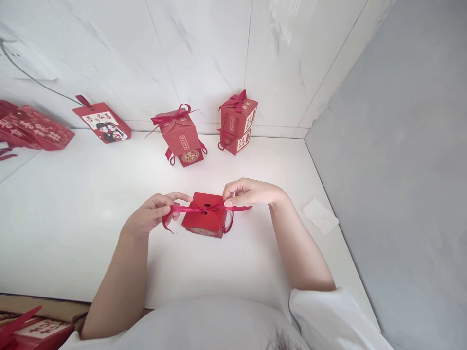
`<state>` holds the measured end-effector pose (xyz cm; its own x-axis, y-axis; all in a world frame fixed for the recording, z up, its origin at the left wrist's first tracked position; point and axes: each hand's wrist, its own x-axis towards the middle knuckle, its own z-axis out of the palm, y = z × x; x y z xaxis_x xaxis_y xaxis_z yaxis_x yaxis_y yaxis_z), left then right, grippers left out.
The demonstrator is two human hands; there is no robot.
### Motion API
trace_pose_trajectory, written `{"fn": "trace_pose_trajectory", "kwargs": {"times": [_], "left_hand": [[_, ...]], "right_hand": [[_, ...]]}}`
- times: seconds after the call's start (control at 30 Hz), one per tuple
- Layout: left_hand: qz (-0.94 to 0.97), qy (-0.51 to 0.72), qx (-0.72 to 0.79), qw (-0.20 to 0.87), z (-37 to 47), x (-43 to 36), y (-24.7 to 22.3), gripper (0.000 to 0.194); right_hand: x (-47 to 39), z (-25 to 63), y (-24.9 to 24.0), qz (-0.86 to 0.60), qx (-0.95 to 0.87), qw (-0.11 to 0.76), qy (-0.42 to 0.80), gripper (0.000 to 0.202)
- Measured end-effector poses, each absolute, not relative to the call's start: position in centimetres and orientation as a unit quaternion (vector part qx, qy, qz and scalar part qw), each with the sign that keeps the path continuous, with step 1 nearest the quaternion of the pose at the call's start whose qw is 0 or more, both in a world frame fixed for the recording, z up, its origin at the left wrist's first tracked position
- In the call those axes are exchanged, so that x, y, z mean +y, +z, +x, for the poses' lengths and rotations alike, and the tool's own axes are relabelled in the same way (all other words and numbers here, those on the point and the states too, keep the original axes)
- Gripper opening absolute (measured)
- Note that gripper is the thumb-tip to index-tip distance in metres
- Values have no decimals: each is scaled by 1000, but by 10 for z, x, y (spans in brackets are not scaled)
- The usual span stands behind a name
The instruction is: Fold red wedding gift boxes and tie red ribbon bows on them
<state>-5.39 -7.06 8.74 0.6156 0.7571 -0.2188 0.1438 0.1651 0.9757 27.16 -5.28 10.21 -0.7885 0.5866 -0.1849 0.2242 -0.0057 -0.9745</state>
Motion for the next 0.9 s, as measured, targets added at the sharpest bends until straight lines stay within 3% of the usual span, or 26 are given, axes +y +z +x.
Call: {"fn": "trace_pose_trajectory", "kwargs": {"times": [0.3,0.6,0.9], "left_hand": [[544,259,343,721,-34,-77,81,38],[585,244,332,698,-34,-77,86,33],[630,219,476,573,-26,-82,103,32]], "right_hand": [[-56,250,97,-205,-632,231,710,17],[-56,243,89,-216,-617,214,726,23],[-63,240,104,-284,-661,135,681,30]]}}
